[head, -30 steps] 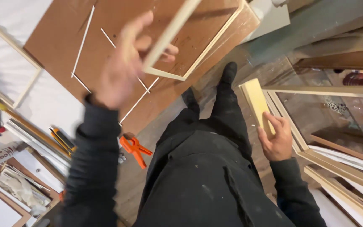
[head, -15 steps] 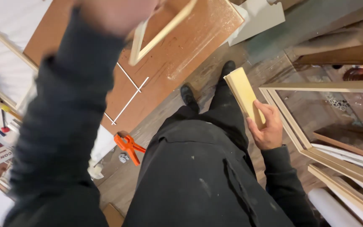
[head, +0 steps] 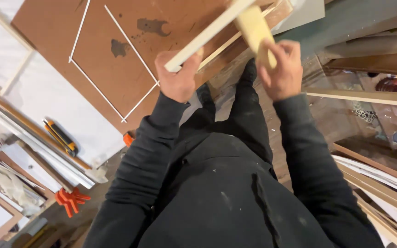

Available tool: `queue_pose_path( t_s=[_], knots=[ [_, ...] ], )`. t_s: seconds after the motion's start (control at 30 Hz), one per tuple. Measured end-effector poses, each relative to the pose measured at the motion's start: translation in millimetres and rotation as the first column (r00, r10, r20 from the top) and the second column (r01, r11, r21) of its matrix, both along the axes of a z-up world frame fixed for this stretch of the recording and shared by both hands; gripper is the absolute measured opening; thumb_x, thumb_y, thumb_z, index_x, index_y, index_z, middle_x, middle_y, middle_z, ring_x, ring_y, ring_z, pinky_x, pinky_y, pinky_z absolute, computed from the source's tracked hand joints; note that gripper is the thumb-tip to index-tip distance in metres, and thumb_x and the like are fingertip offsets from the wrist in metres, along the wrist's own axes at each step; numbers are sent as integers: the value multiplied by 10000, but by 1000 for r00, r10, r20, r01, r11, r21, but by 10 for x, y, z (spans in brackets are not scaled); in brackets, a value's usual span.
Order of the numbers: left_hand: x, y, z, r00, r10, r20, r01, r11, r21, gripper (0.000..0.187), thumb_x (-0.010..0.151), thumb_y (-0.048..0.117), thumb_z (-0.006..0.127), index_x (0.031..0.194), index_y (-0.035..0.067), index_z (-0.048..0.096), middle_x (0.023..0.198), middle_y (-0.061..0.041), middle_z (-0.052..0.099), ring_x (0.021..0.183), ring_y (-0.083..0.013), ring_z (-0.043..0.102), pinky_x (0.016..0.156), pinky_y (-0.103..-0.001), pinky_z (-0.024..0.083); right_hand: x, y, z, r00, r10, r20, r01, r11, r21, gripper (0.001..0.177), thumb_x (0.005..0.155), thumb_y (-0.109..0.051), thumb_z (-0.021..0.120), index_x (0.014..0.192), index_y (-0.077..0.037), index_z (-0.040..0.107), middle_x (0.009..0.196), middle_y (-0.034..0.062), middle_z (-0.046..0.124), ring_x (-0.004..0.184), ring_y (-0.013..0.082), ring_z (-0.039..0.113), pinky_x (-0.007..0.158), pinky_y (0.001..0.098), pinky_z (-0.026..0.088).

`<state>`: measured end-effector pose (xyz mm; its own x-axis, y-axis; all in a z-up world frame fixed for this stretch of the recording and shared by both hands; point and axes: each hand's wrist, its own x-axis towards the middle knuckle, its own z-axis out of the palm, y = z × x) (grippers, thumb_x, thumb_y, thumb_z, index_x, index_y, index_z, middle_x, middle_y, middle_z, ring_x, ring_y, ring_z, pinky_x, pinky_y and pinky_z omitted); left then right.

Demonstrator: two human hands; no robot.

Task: The recorder is sanding the edges of a wooden frame using a sanding block.

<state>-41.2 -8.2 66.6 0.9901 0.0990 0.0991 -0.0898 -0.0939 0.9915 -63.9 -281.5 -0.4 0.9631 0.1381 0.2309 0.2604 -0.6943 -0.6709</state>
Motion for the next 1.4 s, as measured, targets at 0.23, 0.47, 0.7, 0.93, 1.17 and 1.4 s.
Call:
queue_pose_path(
  t_s=[0.23, 0.47, 0.7, 0.93, 1.17, 1.4],
  knots=[
    [-79, -30, -69, 990, -102, -95, 92, 990, -102, 288, 991, 51, 669, 734, -31, 569, 621, -2, 432, 583, -85, 368, 528, -311, 312, 360, 90, -253, 999, -32, -9, 30, 990, -135, 479, 969, -127, 803, 1414, -177, 633, 1268, 166, 535, 1070, 358, 649, 876, 440, 591],
    [-112, -98, -393, 980, -131, 149, 119, 989, 88, 219, 995, 22, 642, 785, -24, 600, 645, -168, 444, 539, -306, 471, 538, -389, 361, 285, 243, -298, 996, -91, 12, 92, 982, -164, 356, 969, -114, 781, 1300, -139, 653, 1303, 154, 535, 1122, 366, 657, 904, 441, 600],
    [-121, -108, -451, 993, -90, 71, 84, 994, 73, 376, 992, 11, 648, 668, -17, 459, 592, -148, 372, 472, -293, 377, 519, -395, 310, -139, 464, -189, 983, 178, -56, -182, 978, -101, 404, 816, -165, 829, 1211, -173, 745, 1185, 132, 566, 952, 338, 675, 761, 443, 600],
    [-112, -111, -432, 983, -153, 98, 150, 988, 40, 312, 979, 7, 625, 718, -40, 460, 626, -158, 399, 513, -320, 426, 535, -392, 350, 77, 597, -401, 999, -22, 49, 31, 982, -184, 488, 892, -86, 810, 1358, -144, 677, 1242, 132, 530, 1038, 303, 669, 832, 418, 621],
    [-102, -41, -679, 979, -127, 161, 96, 978, 186, 347, 921, 68, 676, 686, -22, 438, 618, -162, 411, 537, -350, 461, 543, -419, 323, 67, 12, -425, 996, 56, 66, -34, 954, -298, 462, 865, -87, 792, 1311, -153, 686, 1199, 142, 514, 1028, 329, 641, 739, 404, 583],
    [-34, -47, -467, 981, -155, 114, 150, 988, 45, 203, 951, 66, 615, 777, -27, 567, 648, -125, 505, 556, -293, 547, 569, -384, 429, 29, 755, -215, 994, 55, 98, -52, 998, -35, 440, 874, -79, 813, 1284, -174, 685, 1282, 131, 531, 1062, 329, 667, 787, 410, 607]
  ],
)
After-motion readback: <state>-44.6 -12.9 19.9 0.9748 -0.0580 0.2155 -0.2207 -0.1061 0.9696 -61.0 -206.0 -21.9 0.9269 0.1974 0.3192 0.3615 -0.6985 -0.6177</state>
